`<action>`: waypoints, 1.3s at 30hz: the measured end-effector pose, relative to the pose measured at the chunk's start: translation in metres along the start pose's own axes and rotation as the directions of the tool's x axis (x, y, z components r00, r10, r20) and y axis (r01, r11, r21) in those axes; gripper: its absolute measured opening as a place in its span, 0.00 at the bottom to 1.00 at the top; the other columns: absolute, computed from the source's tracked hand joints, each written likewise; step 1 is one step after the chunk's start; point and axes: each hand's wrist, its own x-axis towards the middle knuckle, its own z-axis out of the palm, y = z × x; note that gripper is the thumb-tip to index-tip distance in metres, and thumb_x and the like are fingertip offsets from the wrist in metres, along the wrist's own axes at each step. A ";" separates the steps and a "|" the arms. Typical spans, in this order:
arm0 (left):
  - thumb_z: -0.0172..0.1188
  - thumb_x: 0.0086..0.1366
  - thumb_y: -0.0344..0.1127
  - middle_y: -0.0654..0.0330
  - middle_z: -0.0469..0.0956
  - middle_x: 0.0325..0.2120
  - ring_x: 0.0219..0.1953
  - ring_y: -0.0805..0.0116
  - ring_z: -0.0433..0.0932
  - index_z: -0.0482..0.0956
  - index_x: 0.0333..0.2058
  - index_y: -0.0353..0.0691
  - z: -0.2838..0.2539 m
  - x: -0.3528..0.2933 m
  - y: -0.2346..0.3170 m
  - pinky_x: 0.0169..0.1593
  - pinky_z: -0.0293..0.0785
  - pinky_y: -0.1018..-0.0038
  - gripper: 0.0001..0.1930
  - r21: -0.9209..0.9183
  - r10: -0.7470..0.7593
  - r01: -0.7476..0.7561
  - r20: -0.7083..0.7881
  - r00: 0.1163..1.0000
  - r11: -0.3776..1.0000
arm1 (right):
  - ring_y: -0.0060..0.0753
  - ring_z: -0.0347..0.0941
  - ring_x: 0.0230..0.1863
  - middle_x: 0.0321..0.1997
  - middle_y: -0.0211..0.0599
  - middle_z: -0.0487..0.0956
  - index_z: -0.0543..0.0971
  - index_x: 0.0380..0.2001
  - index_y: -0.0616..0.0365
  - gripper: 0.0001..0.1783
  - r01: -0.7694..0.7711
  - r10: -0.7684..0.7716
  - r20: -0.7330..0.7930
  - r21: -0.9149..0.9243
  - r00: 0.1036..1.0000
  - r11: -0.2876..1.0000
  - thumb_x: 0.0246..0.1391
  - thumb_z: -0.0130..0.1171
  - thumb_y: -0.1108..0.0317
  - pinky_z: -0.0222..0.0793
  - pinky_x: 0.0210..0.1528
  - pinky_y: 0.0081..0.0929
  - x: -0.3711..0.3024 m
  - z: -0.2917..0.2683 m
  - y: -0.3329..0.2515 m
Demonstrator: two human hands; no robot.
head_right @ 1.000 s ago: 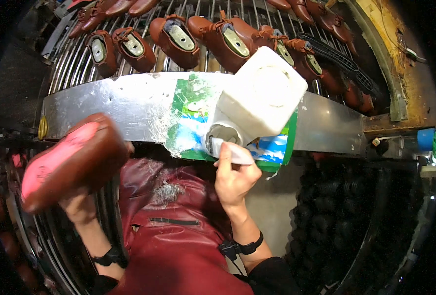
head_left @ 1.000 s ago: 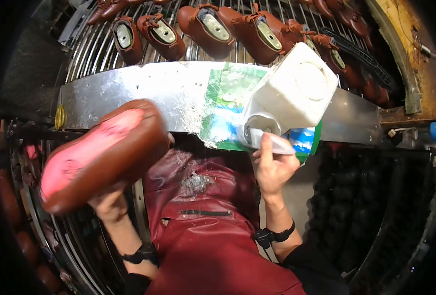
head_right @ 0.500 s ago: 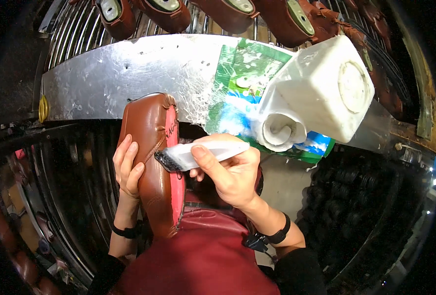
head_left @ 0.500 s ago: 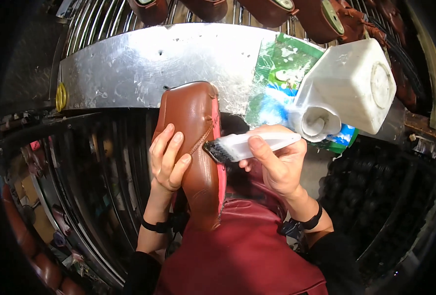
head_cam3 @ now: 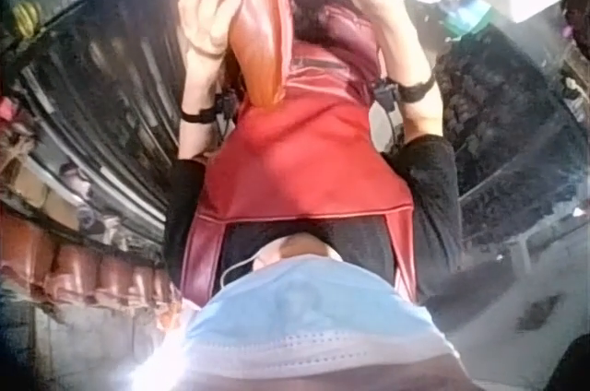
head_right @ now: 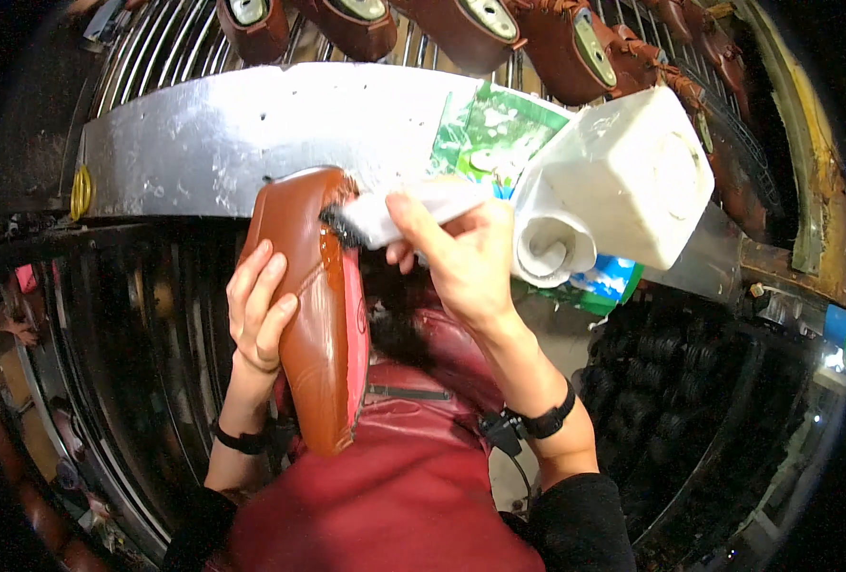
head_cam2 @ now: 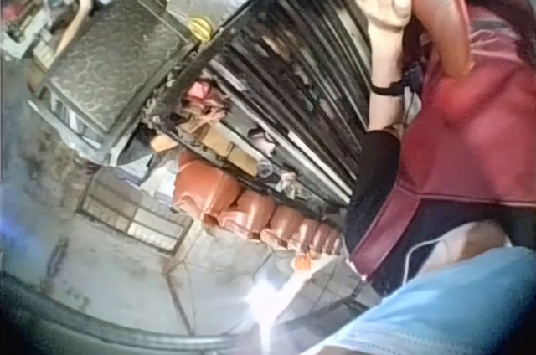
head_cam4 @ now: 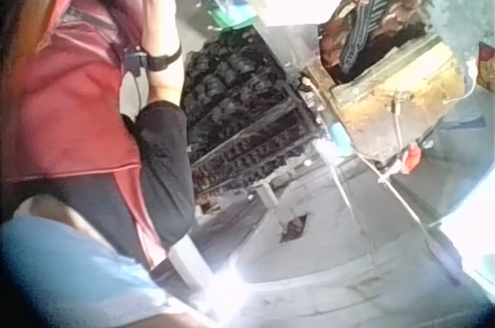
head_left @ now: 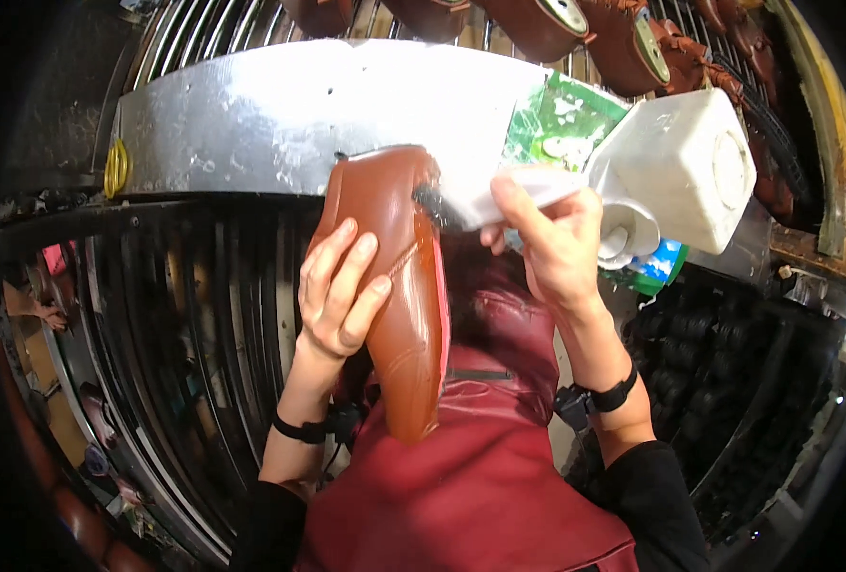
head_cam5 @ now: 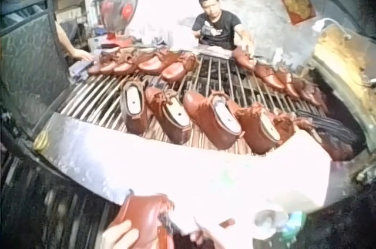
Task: The recorder is applying glue or adhesive to the perimeter of shoe uppers and then matching them with soles on a production line.
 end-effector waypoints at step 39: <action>0.72 0.40 0.17 0.48 0.82 0.49 0.53 0.42 0.81 0.76 0.54 0.38 -0.034 0.142 0.006 0.58 0.77 0.57 0.37 -0.106 -0.400 0.434 0.241 0.884 0.895 | 0.41 0.83 0.37 0.36 0.51 0.84 0.78 0.35 0.63 0.18 0.707 -0.558 0.457 -0.275 0.693 0.652 0.49 0.72 0.61 0.76 0.44 0.34 -0.049 0.000 -0.143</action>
